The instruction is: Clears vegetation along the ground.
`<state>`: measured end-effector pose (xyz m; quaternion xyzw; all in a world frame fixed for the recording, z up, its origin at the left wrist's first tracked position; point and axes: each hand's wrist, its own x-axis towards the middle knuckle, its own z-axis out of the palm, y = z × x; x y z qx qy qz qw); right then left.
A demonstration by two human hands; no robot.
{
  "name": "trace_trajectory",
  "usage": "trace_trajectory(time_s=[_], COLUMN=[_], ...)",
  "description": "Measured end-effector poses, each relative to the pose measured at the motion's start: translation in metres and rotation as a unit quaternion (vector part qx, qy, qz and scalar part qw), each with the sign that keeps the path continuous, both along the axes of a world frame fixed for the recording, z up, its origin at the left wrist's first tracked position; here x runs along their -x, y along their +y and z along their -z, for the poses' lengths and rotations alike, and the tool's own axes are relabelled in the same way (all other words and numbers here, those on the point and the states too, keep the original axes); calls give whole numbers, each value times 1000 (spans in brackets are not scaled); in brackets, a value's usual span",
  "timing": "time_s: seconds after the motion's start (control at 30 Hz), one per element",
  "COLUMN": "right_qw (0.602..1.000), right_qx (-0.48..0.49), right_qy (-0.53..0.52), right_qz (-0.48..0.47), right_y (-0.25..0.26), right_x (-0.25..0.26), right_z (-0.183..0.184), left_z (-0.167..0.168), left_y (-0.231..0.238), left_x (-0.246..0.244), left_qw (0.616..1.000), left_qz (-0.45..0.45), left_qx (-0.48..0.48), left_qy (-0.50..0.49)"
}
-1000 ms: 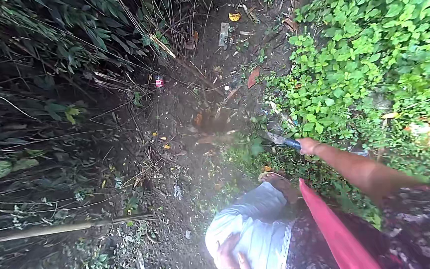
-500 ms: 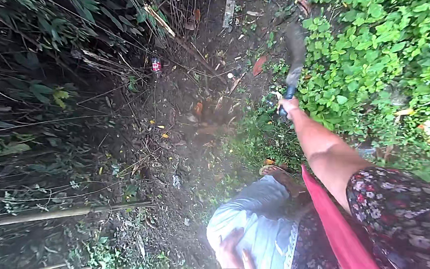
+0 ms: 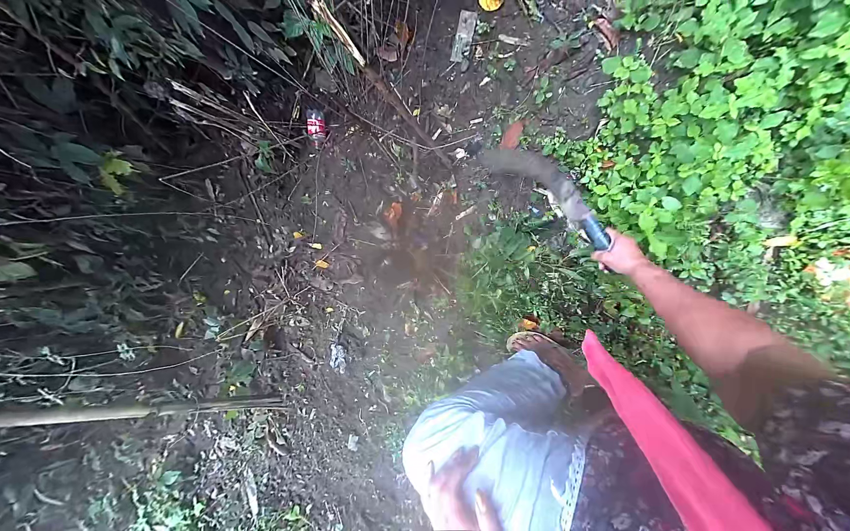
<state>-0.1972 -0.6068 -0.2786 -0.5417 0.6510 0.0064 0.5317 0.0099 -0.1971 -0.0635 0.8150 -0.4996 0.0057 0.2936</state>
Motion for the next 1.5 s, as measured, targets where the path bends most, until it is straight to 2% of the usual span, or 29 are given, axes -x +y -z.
trace_trajectory(time_s=[0.1,0.17,0.2,0.27,0.33,0.37,0.43,0.5,0.57,0.63,0.67,0.7,0.73,0.8,0.9,0.97,1.03,1.1,1.17,1.2,1.23,1.3,1.37,1.43,1.5], right_qw=[970,965,978,995,964,947,944,970,994,995,988,984,987,989,963,959,981,995,978,971,973,987,984,981,984], right_qx=[-37,-53,-65,-88,-85,-75,-53,-41,-38,-47,-57,-71,-91,-128,-102,-75,-69,-64,-65,-74,-88,-142,-151,-125,-98], right_qy=[-82,-86,-51,54,121,135,128,106,71,19,-1,-7,8,76,150,158,132,57,-30,-51,-45,23,82,113,120], right_qz=[227,242,189,-15,-222,-281,-298,-213,-67,89,144,161,134,-9,-198,-221,-123,50,196,223,208,69,-46,-97,-83], right_y=[-9,-4,4,23,25,24,16,12,16,28,38,47,55,65,38,15,10,18,34,44,54,63,58,39,19], right_x=[-57,-82,-86,-76,-59,-49,-32,-19,-20,-36,-44,-47,-43,-19,25,46,45,17,-24,-40,-49,-47,-30,-3,19], right_z=[-3,8,16,27,25,21,14,14,12,11,13,14,15,11,-17,-23,-24,-20,-8,0,4,5,0,-12,-14], left_z=[0,0,1,1,2,2,4,5,6,5,5,5,4,5,7,8,9,8,7,6,5,4,5,7,8], left_y=[0,-1,-1,-1,-3,-3,-4,-4,-4,-4,-3,-4,-4,-5,-4,-6,-6,-7,-8,-7,-6,-7,-6,-5,-5], left_x=[0,0,-1,-2,-3,-2,-3,-3,-3,-3,-3,-3,-3,-4,-4,-5,-3,-3,-2,-2,-1,-1,-3,-2,-2], left_qw=[1000,1000,1000,1000,1000,1000,1000,1000,1000,999,999,999,999,999,999,999,999,999,999,999,999,999,999,999,999], left_qz=[-1,0,1,0,-4,-3,-2,0,3,0,0,0,1,5,5,11,14,16,14,14,14,13,10,9,10], left_qx=[3,6,8,11,18,18,22,26,30,32,32,33,36,42,42,45,52,52,51,50,48,46,48,51,49], left_qy=[2,2,4,7,9,11,13,12,8,3,2,3,5,8,6,3,0,-3,-3,-2,0,2,1,3,1])
